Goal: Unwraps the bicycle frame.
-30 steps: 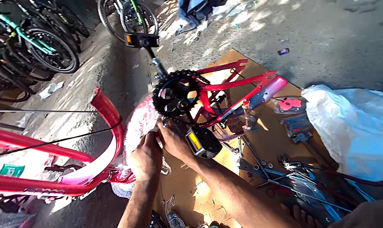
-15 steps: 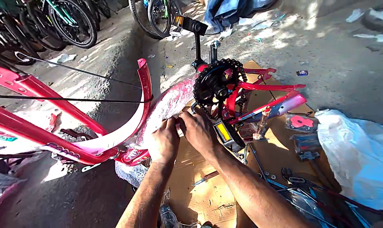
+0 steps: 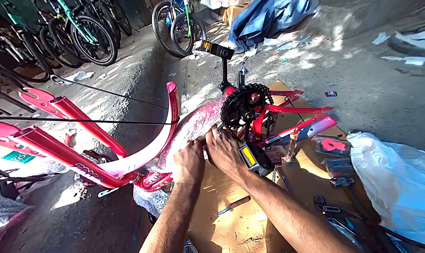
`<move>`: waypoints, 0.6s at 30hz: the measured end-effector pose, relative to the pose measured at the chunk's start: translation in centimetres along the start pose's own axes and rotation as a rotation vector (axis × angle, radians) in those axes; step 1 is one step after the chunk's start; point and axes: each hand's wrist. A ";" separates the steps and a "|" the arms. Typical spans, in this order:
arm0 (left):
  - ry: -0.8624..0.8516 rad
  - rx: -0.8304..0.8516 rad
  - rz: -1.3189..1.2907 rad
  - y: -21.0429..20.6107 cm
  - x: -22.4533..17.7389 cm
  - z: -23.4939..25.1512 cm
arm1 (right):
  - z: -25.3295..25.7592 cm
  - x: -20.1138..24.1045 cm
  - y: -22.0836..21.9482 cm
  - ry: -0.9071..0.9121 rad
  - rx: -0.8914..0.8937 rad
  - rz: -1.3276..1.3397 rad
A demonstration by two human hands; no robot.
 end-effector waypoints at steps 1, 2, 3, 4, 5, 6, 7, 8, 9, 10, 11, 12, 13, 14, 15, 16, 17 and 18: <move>0.025 0.065 0.018 0.7 -0.3 0.1 | -0.5 0.0 0.4 -0.045 -0.001 0.111; 0.037 0.101 0.010 1.0 -0.4 0.2 | -1.0 -0.1 0.5 -0.083 -0.020 0.199; 0.039 0.118 -0.014 1.0 -0.3 0.3 | -1.4 -0.3 0.3 -0.101 -0.051 0.241; 0.033 0.110 -0.036 0.8 -0.2 0.4 | -1.8 -0.3 0.0 -0.110 -0.102 0.270; 0.016 0.082 -0.058 0.5 -0.1 0.3 | -2.2 -0.3 -0.3 -0.118 -0.164 0.295; -0.004 0.047 -0.076 0.0 0.1 0.3 | -2.5 -0.3 -0.7 -0.124 -0.230 0.312; -0.016 0.019 -0.086 -0.3 0.2 0.3 | -2.8 -0.4 -1.1 -0.121 -0.283 0.315; -0.019 0.004 -0.092 -0.6 0.3 0.3 | -3.2 -0.5 -1.5 -0.116 -0.322 0.313; -0.021 0.008 -0.090 -0.8 0.4 0.3 | -3.6 -0.4 -1.7 -0.113 -0.333 0.305; -0.021 0.021 -0.079 -1.0 0.4 0.4 | -4.0 -0.2 -1.7 -0.111 -0.314 0.274; -0.027 0.019 -0.083 -1.1 0.4 0.4 | -3.9 -0.1 -1.4 -0.107 -0.293 0.249; -0.040 0.002 -0.104 -1.3 0.4 0.5 | -3.5 0.0 -0.8 -0.111 -0.259 0.242; -0.058 -0.020 -0.137 -1.6 0.4 0.5 | -3.1 0.1 -0.2 -0.119 -0.208 0.257; -0.079 -0.044 -0.165 -2.0 0.6 0.5 | -2.6 0.1 0.5 -0.129 -0.141 0.263; -0.107 -0.081 -0.182 -2.7 0.8 0.4 | -2.1 0.1 1.2 -0.140 -0.050 0.231; -0.125 -0.129 -0.199 -3.5 1.1 0.4 | -1.6 0.1 1.7 -0.129 0.034 0.148; -0.135 -0.169 -0.206 -4.1 1.3 0.4 | -1.1 0.1 2.1 -0.111 0.116 0.095; -0.140 -0.202 -0.194 -4.5 1.5 0.4 | -0.6 0.3 2.4 -0.098 0.182 0.068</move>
Point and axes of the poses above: each hand's wrist, its own z-axis towards the middle knuckle, its own y-axis out of the back of the hand, x = y × z, and after that the axes turned 10 degrees about y, right-handed
